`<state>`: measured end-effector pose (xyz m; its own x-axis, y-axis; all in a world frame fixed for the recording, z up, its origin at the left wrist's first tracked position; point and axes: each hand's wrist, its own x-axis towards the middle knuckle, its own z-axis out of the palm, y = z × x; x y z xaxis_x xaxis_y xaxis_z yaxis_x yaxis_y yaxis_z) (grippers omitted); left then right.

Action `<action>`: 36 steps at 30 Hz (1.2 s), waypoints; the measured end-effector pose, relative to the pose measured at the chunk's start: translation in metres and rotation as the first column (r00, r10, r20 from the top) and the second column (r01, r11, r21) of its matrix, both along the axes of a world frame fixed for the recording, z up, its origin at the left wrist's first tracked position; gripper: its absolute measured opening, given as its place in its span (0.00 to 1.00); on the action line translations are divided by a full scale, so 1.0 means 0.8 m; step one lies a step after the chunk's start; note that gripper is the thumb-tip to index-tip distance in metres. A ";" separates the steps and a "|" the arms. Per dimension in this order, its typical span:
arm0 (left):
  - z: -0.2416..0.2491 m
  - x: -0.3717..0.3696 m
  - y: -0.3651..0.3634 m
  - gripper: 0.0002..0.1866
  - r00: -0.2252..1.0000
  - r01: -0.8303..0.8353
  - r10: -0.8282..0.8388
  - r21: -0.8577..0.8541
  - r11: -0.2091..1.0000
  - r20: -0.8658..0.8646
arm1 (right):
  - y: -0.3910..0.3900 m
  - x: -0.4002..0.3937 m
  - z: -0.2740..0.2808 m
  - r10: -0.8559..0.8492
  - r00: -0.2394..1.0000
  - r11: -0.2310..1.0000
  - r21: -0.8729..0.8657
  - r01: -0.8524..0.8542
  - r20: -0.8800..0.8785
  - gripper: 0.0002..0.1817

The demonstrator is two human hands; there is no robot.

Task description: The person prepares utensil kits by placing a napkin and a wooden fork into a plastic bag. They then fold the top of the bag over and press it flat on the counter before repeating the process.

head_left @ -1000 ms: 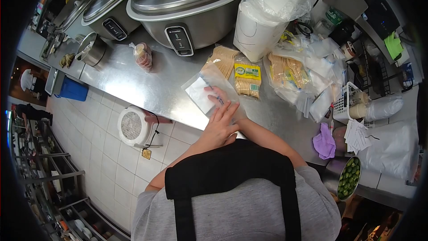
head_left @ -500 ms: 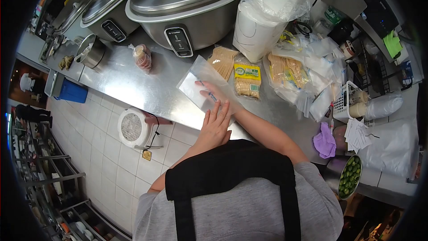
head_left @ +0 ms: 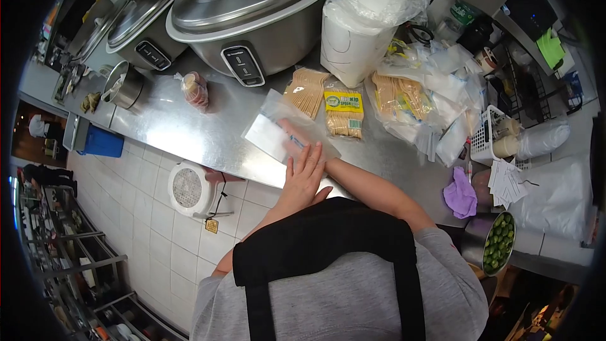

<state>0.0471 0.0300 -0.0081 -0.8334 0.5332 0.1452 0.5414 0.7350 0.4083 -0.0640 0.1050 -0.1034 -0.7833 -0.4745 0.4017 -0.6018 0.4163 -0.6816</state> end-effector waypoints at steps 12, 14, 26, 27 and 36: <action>0.013 -0.035 -0.034 0.30 0.981 -0.185 0.184 0.613 0.768 0.066 | 0.040 0.025 0.052 0.050 0.905 0.993 0.075 -0.090 0.423 0.32; -0.023 -0.056 -0.049 0.32 0.939 -0.337 0.319 0.541 0.770 0.131 | 0.049 0.039 0.013 -0.079 0.990 0.995 0.077 0.070 0.119 0.36; -0.018 -0.087 -0.054 0.16 0.973 -0.232 0.224 0.318 0.919 0.062 | 0.154 0.083 0.003 -0.024 0.825 0.980 -0.152 0.132 0.565 0.25; -0.018 -0.086 -0.044 0.08 0.972 -0.235 0.221 0.335 0.912 0.081 | 0.147 0.079 0.001 -0.011 0.827 0.980 -0.157 0.120 0.562 0.25; -0.063 -0.064 -0.095 0.13 0.963 -0.271 0.270 0.151 0.951 0.026 | 0.098 0.058 0.033 0.023 0.924 0.999 -0.035 -0.011 0.381 0.19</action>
